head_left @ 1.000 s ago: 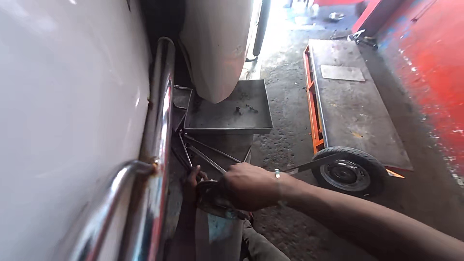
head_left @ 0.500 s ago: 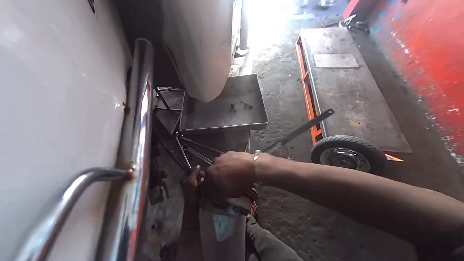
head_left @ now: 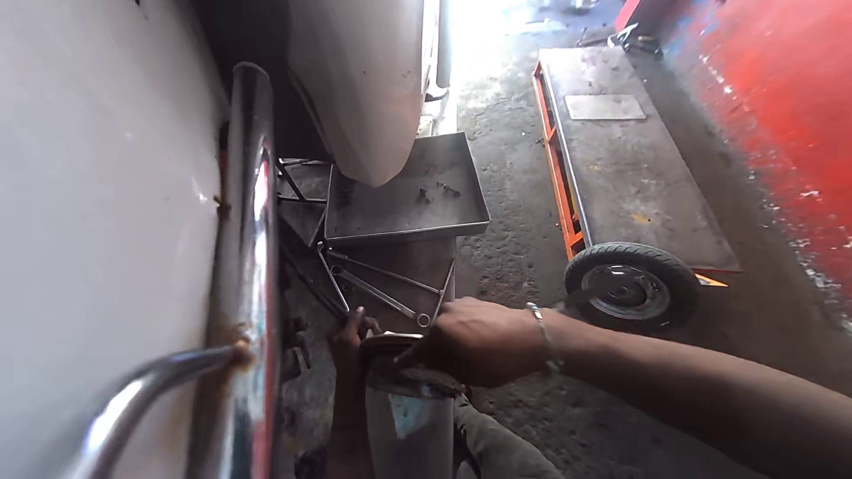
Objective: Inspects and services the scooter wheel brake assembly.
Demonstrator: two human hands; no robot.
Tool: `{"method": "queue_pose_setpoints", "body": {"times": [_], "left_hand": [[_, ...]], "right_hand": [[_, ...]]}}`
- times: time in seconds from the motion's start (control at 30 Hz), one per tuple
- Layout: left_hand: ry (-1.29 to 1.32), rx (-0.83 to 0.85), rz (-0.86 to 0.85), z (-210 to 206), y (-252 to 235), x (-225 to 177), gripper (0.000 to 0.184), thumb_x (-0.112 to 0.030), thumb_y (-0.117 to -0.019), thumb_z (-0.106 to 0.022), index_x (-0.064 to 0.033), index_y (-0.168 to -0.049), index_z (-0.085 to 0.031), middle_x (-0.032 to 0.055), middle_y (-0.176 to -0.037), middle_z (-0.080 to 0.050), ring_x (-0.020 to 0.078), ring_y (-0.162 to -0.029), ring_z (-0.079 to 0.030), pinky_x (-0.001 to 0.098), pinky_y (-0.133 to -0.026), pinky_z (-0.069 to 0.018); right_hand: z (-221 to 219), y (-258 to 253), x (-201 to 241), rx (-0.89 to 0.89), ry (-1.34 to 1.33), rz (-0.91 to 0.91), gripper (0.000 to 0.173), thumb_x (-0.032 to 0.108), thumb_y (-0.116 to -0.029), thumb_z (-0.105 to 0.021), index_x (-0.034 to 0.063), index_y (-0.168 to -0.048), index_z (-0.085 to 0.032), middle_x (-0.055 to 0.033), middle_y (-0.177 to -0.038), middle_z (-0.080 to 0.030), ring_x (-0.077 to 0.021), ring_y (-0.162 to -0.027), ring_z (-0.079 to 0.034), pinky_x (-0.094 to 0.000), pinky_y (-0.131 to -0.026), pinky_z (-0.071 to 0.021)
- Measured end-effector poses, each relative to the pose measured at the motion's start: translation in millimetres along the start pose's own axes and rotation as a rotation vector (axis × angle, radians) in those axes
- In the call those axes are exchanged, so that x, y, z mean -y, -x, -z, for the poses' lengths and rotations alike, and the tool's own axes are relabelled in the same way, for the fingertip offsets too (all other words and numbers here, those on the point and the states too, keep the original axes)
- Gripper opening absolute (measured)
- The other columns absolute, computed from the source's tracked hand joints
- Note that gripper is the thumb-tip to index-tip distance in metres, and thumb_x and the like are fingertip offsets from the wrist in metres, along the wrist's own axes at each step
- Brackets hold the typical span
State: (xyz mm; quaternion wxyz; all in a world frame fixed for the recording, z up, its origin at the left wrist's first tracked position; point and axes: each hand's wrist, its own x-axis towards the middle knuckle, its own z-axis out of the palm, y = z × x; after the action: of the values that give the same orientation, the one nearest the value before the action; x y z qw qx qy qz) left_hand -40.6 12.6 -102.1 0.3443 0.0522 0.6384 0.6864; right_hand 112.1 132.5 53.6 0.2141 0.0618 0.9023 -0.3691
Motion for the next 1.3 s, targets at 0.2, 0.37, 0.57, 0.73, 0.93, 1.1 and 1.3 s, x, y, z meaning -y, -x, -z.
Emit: {"method": "queue_pose_setpoints", "body": {"times": [0.2, 0.37, 0.57, 0.73, 0.93, 1.1, 1.3], "left_hand": [[-0.021, 0.031, -0.023, -0.1, -0.5, 2.3, 0.037, -0.007, -0.1067, -0.042, -0.0054, -0.074, -0.058, -0.002, -0.057, -0.061, 0.0048, -0.046, -0.056, 0.0194, -0.047, -0.0493], [0.035, 0.044, -0.049, 1.8, -1.8, 5.2, 0.042, -0.005, -0.1061, -0.038, -0.0052, -0.069, -0.058, 0.0004, -0.055, -0.062, 0.0054, -0.043, -0.055, 0.0189, -0.045, -0.0483], [0.006, 0.042, -0.037, -1.8, 3.2, 2.5, 0.04, -0.008, -0.1065, -0.041, -0.0076, -0.071, -0.059, -0.0031, -0.055, -0.061, 0.0034, -0.045, -0.056, 0.0183, -0.046, -0.0488], [0.04, 0.091, -0.049, 5.1, -5.6, 10.7, 0.04, -0.007, -0.1056, -0.039, -0.0069, -0.071, -0.058, -0.0023, -0.057, -0.061, 0.0044, -0.047, -0.057, 0.0186, -0.049, -0.0509], [0.048, 0.143, -0.064, 13.8, -10.4, 16.0, 0.038, -0.008, -0.1039, -0.038, -0.0078, -0.071, -0.057, -0.0004, -0.057, -0.061, 0.007, -0.049, -0.06, 0.0213, -0.051, -0.0542], [0.042, 0.129, -0.051, 4.7, -10.9, 11.6, 0.042, -0.007, -0.1055, -0.037, -0.0084, -0.069, -0.058, -0.002, -0.056, -0.061, 0.0045, -0.048, -0.058, 0.0181, -0.05, -0.0511], [0.031, 0.132, -0.014, 6.9, -8.0, 8.1, 0.043, -0.01, -0.1068, -0.034, -0.0089, -0.07, -0.057, -0.0022, -0.056, -0.061, 0.006, -0.048, -0.06, 0.0204, -0.051, -0.0541]], "right_hand": [[6.6, -4.0, 18.1, -0.002, 0.065, -0.051, 0.018, 0.015, -0.0997, -0.063, -0.0017, -0.103, -0.069, -0.0185, -0.089, -0.067, -0.0359, -0.086, -0.066, -0.0554, -0.073, -0.05], [-6.4, 14.5, 4.6, -0.063, 0.013, -0.022, 0.027, 0.016, -0.1042, -0.055, 0.0135, -0.124, -0.073, -0.0131, -0.088, -0.071, -0.0315, -0.084, -0.068, -0.0533, -0.072, -0.0511], [-4.3, 6.1, 18.5, -0.053, 0.041, -0.065, 0.018, 0.012, -0.0988, -0.062, 0.0021, -0.112, -0.069, -0.017, -0.09, -0.067, -0.0357, -0.087, -0.067, -0.0557, -0.072, -0.0504], [-14.4, 13.9, 9.6, -0.102, 0.012, -0.087, 0.019, 0.016, -0.1002, -0.06, 0.0078, -0.113, -0.072, -0.0141, -0.088, -0.069, -0.0328, -0.084, -0.067, -0.0539, -0.069, -0.0503], [-42.9, 32.1, -3.7, -0.205, -0.143, -0.028, 0.037, 0.013, -0.1051, -0.05, 0.0173, -0.137, -0.067, -0.016, -0.09, -0.071, -0.0351, -0.083, -0.068, -0.056, -0.073, -0.0508], [-55.9, 25.0, -11.6, -0.337, -0.122, -0.019, 0.044, 0.011, -0.1021, -0.05, 0.0221, -0.142, -0.063, -0.0177, -0.089, -0.072, -0.0376, -0.08, -0.069, -0.0574, -0.068, -0.0506], [-106.9, 38.7, -22.6, -0.723, -0.082, 0.155, 0.039, 0.007, -0.0966, -0.054, 0.0157, -0.129, -0.073, -0.0122, -0.067, -0.065, -0.0301, -0.054, -0.063, -0.0468, -0.047, -0.0479]]}}
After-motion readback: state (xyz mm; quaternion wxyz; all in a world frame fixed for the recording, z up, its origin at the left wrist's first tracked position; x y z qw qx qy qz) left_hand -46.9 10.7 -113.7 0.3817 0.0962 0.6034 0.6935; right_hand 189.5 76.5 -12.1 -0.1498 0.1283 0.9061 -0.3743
